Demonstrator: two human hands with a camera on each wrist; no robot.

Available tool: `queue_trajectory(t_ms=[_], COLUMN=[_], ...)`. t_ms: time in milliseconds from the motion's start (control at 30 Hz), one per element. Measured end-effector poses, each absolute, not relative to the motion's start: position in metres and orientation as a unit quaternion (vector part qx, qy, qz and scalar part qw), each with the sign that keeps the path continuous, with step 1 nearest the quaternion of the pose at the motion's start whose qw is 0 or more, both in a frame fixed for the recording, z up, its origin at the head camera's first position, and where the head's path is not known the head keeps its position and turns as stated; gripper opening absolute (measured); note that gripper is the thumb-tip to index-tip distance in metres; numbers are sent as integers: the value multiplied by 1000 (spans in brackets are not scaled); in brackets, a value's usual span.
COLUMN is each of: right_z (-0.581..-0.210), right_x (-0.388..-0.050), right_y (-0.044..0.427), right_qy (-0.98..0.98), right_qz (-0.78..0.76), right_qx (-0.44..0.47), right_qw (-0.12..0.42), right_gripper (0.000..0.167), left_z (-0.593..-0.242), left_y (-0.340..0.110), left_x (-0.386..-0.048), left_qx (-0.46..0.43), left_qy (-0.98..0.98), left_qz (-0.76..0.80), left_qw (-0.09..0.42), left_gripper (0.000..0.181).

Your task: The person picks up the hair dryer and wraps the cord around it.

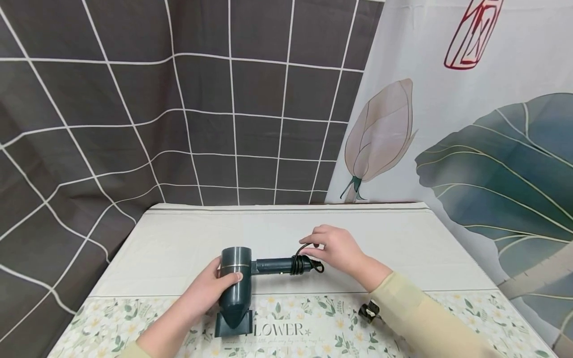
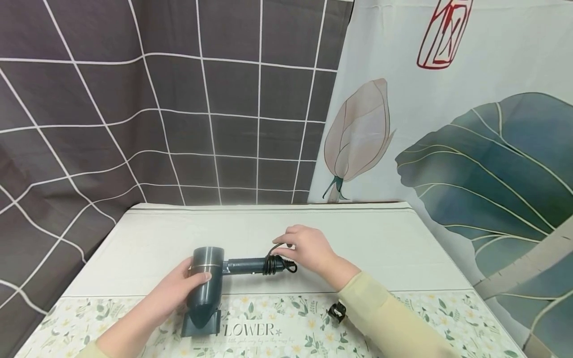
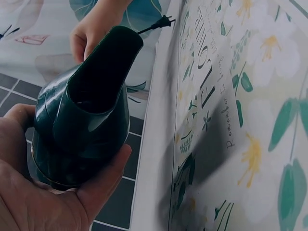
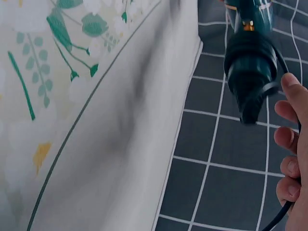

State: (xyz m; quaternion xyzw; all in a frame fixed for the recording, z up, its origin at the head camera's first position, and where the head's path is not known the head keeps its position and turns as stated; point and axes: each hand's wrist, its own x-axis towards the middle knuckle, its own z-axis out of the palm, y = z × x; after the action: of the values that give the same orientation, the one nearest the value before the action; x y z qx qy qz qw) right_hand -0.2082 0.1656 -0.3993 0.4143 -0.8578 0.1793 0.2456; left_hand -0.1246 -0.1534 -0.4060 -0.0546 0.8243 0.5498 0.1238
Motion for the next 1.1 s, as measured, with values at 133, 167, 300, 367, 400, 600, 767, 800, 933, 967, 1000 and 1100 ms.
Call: queue_trajectory(t_ms=[133,167,300,367,400,600,767,800,933,967,1000,1100], right_z=[-401,-401,-402,-403,-404,-404,-403,-403,-404,-404,-405,-408], right_x=[-214,-216,-219,-221,-221,-222,-221,-221,-221,-221,-221,-221], right_y=[171,173,178,179,180,180,179,179,178,178,178,176], right_qy=[-863,-866,-873,-874,-875,-886,-899,-899,-901,-901,-901,-903], right_qz=[175,174,169,169,169,172,184,188,195,195,192,180], right_qx=[401,396,385,382,382,373,363,363,361,361,362,367], right_qw=[251,252,249,246,245,215,164,158,144,142,139,135], right_gripper=[26,26,25,25,26,26,30,30,29,28,27,26], left_z=[-407,-407,-407,-408,-408,-409,-408,-408,-406,-406,-405,-404], left_y=[-154,-155,-154,-154,-154,-155,-155,-155,-154,-154,-154,-153], left_x=[-124,-123,-122,-122,-122,-123,-121,-121,-121,-120,-120,-118], left_qx=[-46,-42,-32,-29,-29,-22,-13,-12,-13,-14,-16,-15], left_qy=[834,834,833,830,830,827,821,819,813,813,811,804], left_qz=[535,534,535,539,539,544,554,557,565,566,568,578], left_qw=[128,131,138,139,139,139,138,138,138,138,138,138], left_gripper=[82,82,82,81,80,78,76,76,75,75,75,75])
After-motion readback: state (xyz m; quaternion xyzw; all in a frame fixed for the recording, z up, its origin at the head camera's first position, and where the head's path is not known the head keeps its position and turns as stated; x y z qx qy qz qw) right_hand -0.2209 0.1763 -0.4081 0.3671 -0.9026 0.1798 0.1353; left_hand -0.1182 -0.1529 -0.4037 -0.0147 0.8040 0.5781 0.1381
